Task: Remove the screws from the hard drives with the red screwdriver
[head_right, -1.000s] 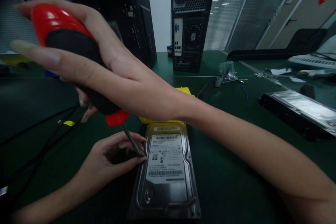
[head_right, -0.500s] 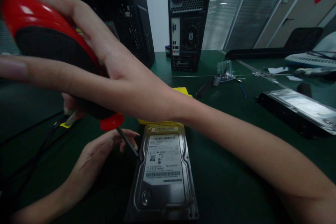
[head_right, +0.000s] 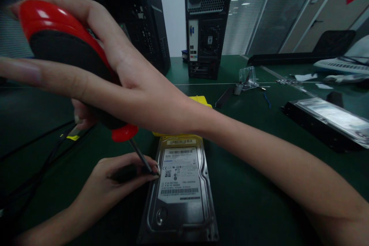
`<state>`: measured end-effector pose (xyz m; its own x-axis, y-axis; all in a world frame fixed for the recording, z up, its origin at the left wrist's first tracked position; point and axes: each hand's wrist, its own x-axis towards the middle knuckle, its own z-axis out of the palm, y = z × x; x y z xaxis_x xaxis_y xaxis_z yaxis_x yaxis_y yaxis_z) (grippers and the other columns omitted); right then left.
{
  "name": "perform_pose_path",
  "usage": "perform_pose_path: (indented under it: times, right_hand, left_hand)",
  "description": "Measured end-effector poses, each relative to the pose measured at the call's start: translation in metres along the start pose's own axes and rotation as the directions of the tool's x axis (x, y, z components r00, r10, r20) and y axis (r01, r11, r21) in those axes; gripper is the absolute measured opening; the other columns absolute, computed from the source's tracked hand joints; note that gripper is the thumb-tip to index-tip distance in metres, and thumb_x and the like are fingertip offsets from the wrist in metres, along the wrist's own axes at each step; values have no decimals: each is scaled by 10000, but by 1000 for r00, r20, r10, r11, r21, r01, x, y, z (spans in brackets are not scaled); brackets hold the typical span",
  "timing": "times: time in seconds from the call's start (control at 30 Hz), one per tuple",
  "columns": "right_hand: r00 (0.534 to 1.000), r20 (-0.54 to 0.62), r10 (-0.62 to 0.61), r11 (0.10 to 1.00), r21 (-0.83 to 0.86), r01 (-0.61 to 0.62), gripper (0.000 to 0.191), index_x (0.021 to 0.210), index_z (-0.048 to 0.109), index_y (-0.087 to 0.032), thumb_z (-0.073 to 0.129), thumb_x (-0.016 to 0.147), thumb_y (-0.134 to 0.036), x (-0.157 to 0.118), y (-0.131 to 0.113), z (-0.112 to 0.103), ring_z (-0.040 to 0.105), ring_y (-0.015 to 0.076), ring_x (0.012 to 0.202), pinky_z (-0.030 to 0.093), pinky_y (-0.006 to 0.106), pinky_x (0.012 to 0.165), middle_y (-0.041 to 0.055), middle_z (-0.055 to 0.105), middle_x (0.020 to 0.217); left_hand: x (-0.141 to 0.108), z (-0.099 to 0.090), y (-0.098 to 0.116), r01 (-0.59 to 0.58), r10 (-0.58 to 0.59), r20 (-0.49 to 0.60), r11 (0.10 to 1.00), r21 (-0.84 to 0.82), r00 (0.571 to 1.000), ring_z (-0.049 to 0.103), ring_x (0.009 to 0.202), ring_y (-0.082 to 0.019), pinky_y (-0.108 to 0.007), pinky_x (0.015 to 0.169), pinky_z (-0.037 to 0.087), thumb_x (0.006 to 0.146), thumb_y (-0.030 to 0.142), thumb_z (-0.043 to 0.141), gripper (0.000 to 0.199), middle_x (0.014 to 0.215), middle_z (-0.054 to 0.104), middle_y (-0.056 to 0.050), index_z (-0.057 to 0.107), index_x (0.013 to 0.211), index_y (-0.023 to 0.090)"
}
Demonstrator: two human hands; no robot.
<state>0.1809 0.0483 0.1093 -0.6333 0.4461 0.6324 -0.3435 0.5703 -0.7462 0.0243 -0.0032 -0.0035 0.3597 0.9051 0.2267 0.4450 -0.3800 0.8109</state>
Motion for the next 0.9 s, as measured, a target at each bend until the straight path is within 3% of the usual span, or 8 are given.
perform_pose_path:
  times: [0.17,0.33,0.5,0.7,0.9]
  right_hand:
    - [994,-62,85,996,-14,-86,356,1050,339,-199,312,910,-525,3,-4,3,530,113,640,518,260,577,9,446,852]
    - [987,-113,116,993,-16,-118,458,1160,298,-152,231,928,-540,7,-8,7,500,99,571,502,256,527,3,427,828]
    - [984,-135,116,993,3,-116,522,1196,323,-150,238,915,-581,10,-8,8,504,96,583,500,240,518,6,456,847]
    - [979,-173,111,993,-10,-114,544,1139,334,-128,91,932,-569,13,-13,12,478,77,528,479,242,494,-38,457,731]
    - [978,-162,128,992,35,-124,558,1178,336,-144,159,916,-604,12,-11,10,478,101,531,471,266,474,-12,478,762]
  left_hand:
    - [-2,-1,-3,-28,28,11,998,53,1000,621,665,-123,-201,577,482,772,215,710,77,814,712,11,706,849,212]
    - [-2,-1,-5,-10,9,23,999,53,1000,616,703,-134,-222,607,488,792,227,696,81,830,691,6,702,871,213]
    - [0,0,-5,-31,29,34,998,47,999,621,717,-125,-210,606,477,802,212,688,73,844,694,12,694,875,208]
    - [-1,0,-4,-10,8,54,1000,27,999,634,779,-130,-212,654,493,823,215,665,72,883,691,9,686,891,210]
    - [0,-4,-4,9,-12,79,999,34,997,628,816,-155,-256,711,498,786,255,697,212,928,686,2,667,995,233]
